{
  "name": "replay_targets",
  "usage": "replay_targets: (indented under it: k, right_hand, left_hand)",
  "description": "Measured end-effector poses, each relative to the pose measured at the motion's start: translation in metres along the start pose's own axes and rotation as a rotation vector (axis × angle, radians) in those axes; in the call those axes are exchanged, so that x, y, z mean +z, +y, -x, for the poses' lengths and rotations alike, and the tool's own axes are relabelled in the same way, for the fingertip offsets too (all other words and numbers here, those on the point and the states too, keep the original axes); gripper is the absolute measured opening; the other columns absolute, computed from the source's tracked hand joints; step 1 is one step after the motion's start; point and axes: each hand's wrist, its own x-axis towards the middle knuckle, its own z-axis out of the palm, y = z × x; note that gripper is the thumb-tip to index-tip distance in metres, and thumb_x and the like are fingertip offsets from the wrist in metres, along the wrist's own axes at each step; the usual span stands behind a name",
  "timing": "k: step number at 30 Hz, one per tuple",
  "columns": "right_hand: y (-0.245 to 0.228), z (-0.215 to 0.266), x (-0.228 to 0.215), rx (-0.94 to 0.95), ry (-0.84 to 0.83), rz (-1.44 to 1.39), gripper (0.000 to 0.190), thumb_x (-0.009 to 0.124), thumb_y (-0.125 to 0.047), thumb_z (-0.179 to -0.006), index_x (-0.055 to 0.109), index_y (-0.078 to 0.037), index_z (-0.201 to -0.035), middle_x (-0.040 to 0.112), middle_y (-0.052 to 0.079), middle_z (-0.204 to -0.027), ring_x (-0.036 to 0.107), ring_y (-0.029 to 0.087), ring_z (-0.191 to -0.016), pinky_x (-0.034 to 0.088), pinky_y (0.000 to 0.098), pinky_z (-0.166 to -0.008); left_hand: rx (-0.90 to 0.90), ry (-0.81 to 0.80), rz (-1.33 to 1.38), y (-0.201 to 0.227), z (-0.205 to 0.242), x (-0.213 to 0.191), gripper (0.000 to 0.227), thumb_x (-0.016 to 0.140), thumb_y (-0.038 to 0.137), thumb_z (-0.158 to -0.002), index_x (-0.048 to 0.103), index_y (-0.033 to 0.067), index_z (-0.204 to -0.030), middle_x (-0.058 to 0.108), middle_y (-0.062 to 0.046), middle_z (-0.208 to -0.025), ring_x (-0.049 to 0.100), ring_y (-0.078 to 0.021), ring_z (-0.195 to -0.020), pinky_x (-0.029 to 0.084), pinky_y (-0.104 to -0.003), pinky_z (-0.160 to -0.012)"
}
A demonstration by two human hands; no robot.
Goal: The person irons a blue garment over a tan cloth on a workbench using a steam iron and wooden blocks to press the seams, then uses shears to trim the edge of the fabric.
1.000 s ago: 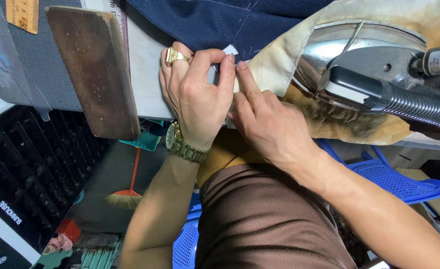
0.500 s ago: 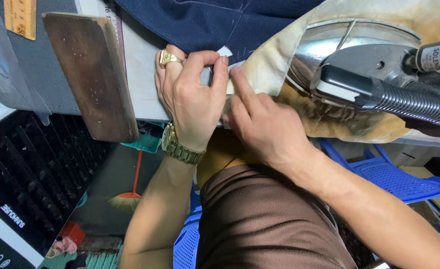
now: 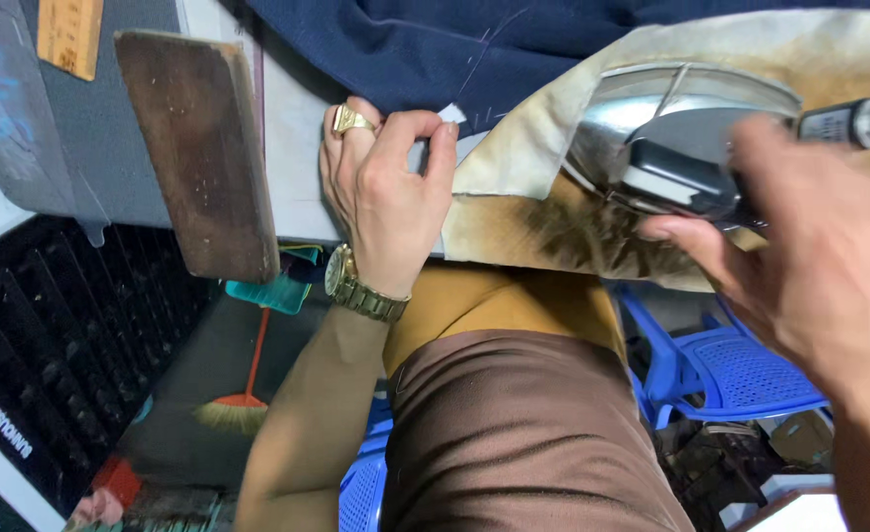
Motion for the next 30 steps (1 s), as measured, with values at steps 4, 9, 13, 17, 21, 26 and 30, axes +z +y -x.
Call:
replay_targets:
  k: [4,9,13,17,21,26,30]
  right_hand:
    - [0.010,-0.009,0.015,-0.091,-0.051,0.154,0.072,0.058,-0.074,-0.106,0.067,-0.010,-0.139,0.063,0.002,-0.088,0.067,0.020,-0.078,0.051,0.0358,-0.062]
    - [0.005,-0.026,0.014,-0.206,-0.109,0.240,0.073,0.049,-0.077,-0.103,0.061,-0.011,-0.134,0.068,-0.002,-0.089,0.073,0.015,-0.079,0.055,0.0356,-0.050]
    - [-0.001,-0.037,0.016,-0.244,-0.106,0.155,0.059,0.055,-0.069,-0.109,0.055,-0.010,-0.107,0.057,-0.001,-0.071,0.064,0.017,-0.062,0.052,0.0361,-0.046]
    - [-0.018,-0.053,0.009,-0.310,-0.131,0.104,0.058,0.050,-0.066,-0.111,0.045,-0.012,-0.091,0.048,0.002,-0.068,0.057,0.019,-0.052,0.044,0.0377,-0.037]
    - [-0.030,-0.066,0.005,-0.345,-0.181,0.032,0.057,0.050,-0.064,-0.109,0.044,-0.010,-0.090,0.048,0.004,-0.065,0.055,0.023,-0.048,0.044,0.0409,-0.033]
    - [-0.046,-0.076,0.004,-0.371,-0.164,0.049,0.059,0.053,-0.065,-0.105,0.046,-0.010,-0.088,0.054,0.007,-0.067,0.062,0.034,-0.048,0.043,0.0473,-0.036]
    - [-0.063,-0.084,0.002,-0.392,-0.181,0.055,0.059,0.053,-0.066,-0.104,0.046,-0.010,-0.086,0.056,0.007,-0.065,0.063,0.035,-0.050,0.044,0.0491,-0.036]
  left_hand:
    - [0.022,-0.002,-0.022,-0.002,0.000,-0.001,0.009,0.081,0.015,-0.086,0.073,0.0145,-0.082,0.048,-0.011,-0.084,0.053,-0.0357,-0.087,0.046,-0.048,-0.075]
    - [0.024,-0.008,-0.027,-0.006,0.002,-0.001,0.010,0.082,0.016,-0.086,0.072,0.0150,-0.083,0.049,-0.012,-0.084,0.054,-0.0375,-0.088,0.045,-0.050,-0.073]
    - [0.029,0.003,-0.014,-0.009,0.003,-0.001,0.009,0.081,0.015,-0.086,0.073,0.0150,-0.086,0.049,-0.012,-0.085,0.054,-0.0368,-0.089,0.047,-0.050,-0.073]
    - [0.036,-0.005,0.003,-0.009,0.001,-0.005,0.006,0.080,0.016,-0.088,0.074,0.0143,-0.087,0.050,-0.013,-0.086,0.056,-0.0378,-0.090,0.047,-0.050,-0.074]
    - [0.015,-0.109,0.081,-0.020,-0.004,-0.015,0.008,0.071,0.017,-0.093,0.076,0.0107,-0.094,0.056,-0.015,-0.083,0.055,-0.0368,-0.084,0.043,-0.050,-0.069]
    - [-0.111,-0.264,0.628,-0.028,-0.025,-0.041,0.025,0.059,0.015,-0.102,0.073,-0.0002,-0.116,0.077,-0.012,-0.104,0.068,-0.0224,-0.092,0.054,-0.035,-0.087]
    - [-0.220,-0.326,0.824,-0.024,-0.037,-0.058,0.033,0.057,0.021,-0.104,0.062,0.0029,-0.131,0.078,-0.007,-0.104,0.074,-0.0148,-0.097,0.058,-0.028,-0.090]
